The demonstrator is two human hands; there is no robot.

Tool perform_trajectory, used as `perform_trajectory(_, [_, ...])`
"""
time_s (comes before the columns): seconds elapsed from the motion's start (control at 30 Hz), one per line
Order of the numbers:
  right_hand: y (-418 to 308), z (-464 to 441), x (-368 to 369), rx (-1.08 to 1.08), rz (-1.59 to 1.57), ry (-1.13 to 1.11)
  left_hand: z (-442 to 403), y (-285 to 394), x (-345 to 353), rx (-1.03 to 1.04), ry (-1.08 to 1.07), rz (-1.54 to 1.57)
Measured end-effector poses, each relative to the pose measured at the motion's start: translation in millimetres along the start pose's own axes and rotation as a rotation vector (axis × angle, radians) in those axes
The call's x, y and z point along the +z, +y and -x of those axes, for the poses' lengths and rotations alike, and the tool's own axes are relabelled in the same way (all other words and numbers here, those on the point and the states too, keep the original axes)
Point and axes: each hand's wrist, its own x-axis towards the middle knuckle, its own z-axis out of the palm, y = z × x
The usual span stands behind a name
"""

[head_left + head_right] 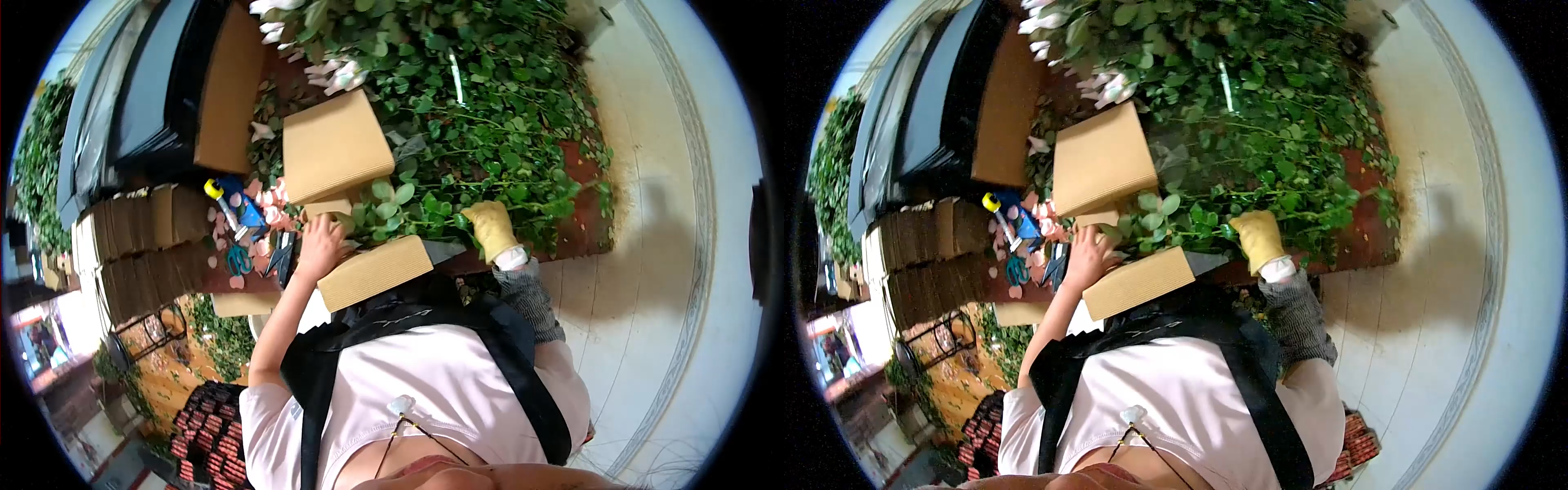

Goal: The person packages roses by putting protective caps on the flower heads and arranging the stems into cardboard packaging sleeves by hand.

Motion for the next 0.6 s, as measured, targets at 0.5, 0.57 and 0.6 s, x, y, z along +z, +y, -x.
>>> perform_trajectory(0.5, [12, -186, -40, 0.198, 0.267, 0.457, -1, -7, 12, -0.175, -0.123, 0.262])
perform_trajectory(0.57, [45, -211, -9, 0.141, 0.495, 0.591, -2, -6, 9, -0.178, -0.128, 0.254])
perform_trajectory(0.6, [64, -218, 7, 0.139, 0.47, 0.462, -1, -5, 9, -0.179, -0.133, 0.249])
